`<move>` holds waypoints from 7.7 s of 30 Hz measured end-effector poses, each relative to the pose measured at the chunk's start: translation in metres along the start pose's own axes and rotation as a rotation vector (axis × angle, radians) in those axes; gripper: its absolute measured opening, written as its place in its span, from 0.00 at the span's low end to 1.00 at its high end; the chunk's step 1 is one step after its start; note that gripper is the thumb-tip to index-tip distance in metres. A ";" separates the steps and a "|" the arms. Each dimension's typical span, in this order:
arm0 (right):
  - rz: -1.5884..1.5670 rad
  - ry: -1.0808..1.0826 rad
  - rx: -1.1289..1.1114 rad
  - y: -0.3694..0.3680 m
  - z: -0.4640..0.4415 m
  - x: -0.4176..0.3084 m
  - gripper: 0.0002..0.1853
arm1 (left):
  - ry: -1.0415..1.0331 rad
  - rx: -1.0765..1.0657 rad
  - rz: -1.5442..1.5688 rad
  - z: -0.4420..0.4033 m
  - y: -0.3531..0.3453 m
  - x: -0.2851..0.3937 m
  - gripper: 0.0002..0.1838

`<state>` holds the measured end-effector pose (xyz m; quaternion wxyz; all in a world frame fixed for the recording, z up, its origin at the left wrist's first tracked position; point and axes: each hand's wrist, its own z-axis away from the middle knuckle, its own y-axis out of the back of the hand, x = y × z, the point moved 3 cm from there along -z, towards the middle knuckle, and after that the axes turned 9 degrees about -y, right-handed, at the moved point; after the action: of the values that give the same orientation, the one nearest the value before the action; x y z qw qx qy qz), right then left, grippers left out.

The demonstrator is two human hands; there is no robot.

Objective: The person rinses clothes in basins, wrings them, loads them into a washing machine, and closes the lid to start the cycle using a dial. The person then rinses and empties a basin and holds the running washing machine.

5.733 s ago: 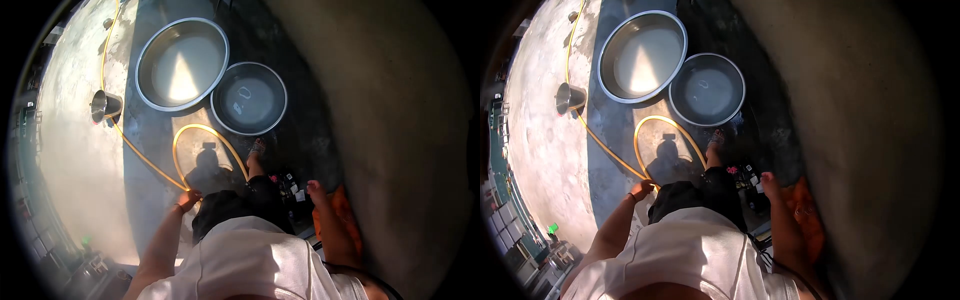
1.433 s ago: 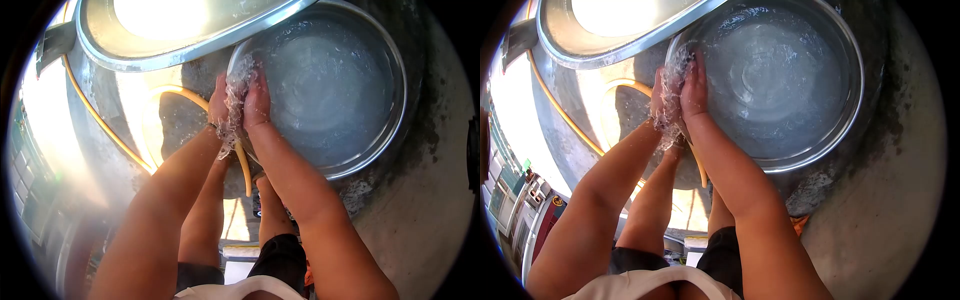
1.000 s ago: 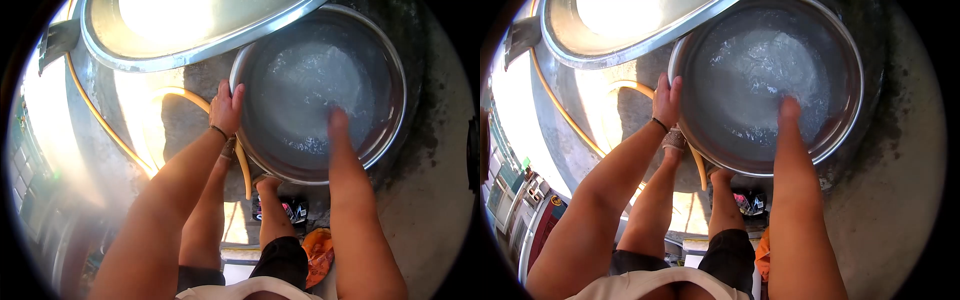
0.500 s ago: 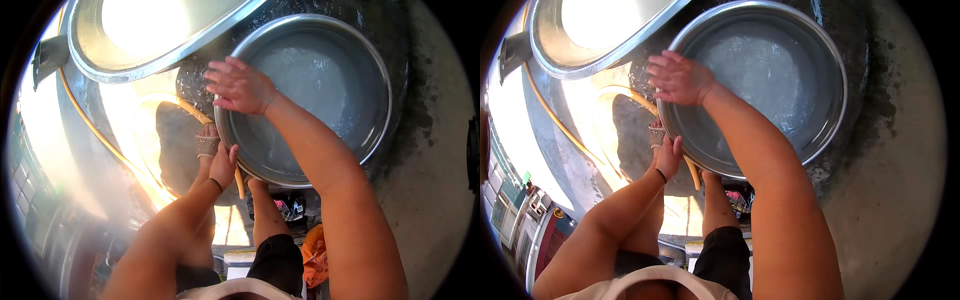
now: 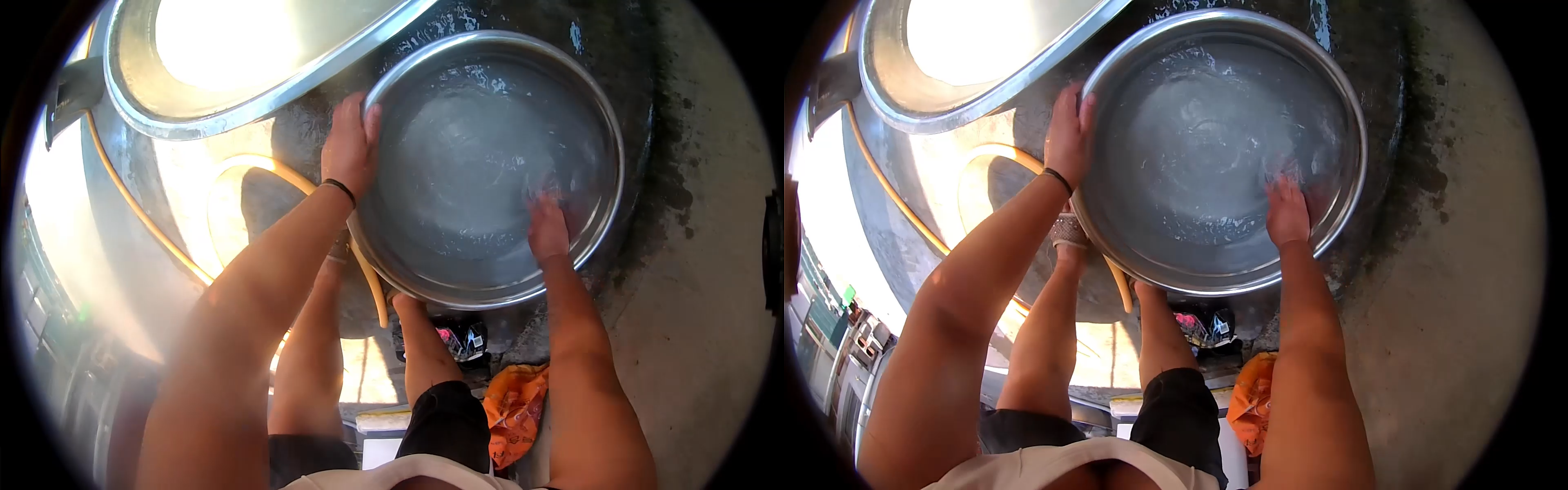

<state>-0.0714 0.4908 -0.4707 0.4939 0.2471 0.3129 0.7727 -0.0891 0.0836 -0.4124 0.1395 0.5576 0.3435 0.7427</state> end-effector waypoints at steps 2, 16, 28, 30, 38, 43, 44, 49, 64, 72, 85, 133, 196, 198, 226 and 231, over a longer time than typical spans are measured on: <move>-0.071 -0.315 -0.320 -0.031 0.007 -0.047 0.23 | 0.080 -0.092 -0.213 -0.007 -0.005 0.009 0.19; -1.396 -0.042 -0.067 0.141 -0.167 0.007 0.19 | 0.121 -0.119 -0.266 -0.004 -0.005 0.013 0.20; -1.580 -0.457 -0.254 -0.063 -0.071 -0.279 0.15 | 0.085 -0.108 -0.285 -0.002 -0.006 0.010 0.19; -2.158 -0.507 -0.281 0.078 -0.086 -0.287 0.19 | 0.131 -0.120 -0.300 -0.001 -0.007 0.010 0.19; -3.096 -0.438 0.110 0.203 -0.102 0.006 0.31 | 0.123 -0.138 -0.276 -0.004 -0.007 0.015 0.20; -2.902 -0.781 0.601 0.141 -0.055 0.022 0.36 | 0.117 -0.131 -0.255 -0.005 -0.008 0.011 0.21; -2.821 -0.870 0.687 0.129 -0.054 0.015 0.37 | 0.137 -0.137 -0.253 -0.006 -0.007 0.016 0.21; -2.240 -0.508 0.274 0.164 -0.160 -0.112 0.28 | 0.088 -0.127 -0.267 -0.002 -0.011 0.013 0.19; 0.116 0.247 -0.706 -0.015 0.030 -0.059 0.28 | 0.117 -0.141 -0.232 -0.001 -0.008 0.013 0.19; -0.120 -0.056 -0.132 0.127 -0.102 -0.003 0.21 | 0.114 -0.148 -0.262 -0.002 -0.010 0.012 0.19; -0.358 0.118 -0.294 -0.041 -0.006 -0.118 0.22 | 0.107 -0.172 -0.272 0.000 -0.010 0.013 0.21; -1.088 -0.332 0.299 0.168 0.413 -0.148 0.11 | 0.422 -0.657 0.122 0.202 0.282 -0.014 0.12; -2.553 -1.991 0.788 0.061 0.895 -0.795 0.12 | -1.154 -0.901 -0.845 0.215 0.330 0.416 0.15; -2.324 -2.049 0.845 0.047 0.909 -0.792 0.12 | -1.219 -0.904 -0.754 0.227 0.308 0.421 0.14; -1.805 -3.184 1.223 0.122 0.925 -0.988 0.07 | -0.765 -1.586 -0.495 0.723 0.155 0.411 0.14; -2.251 -3.052 1.883 0.122 0.965 -0.908 0.09 | -0.351 -1.966 -0.547 0.832 0.223 0.353 0.18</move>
<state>0.8748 -0.1499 0.2104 -0.1934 -0.3931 0.0608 0.8969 0.5994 0.4253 0.1134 0.7453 0.2010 -0.3248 0.5465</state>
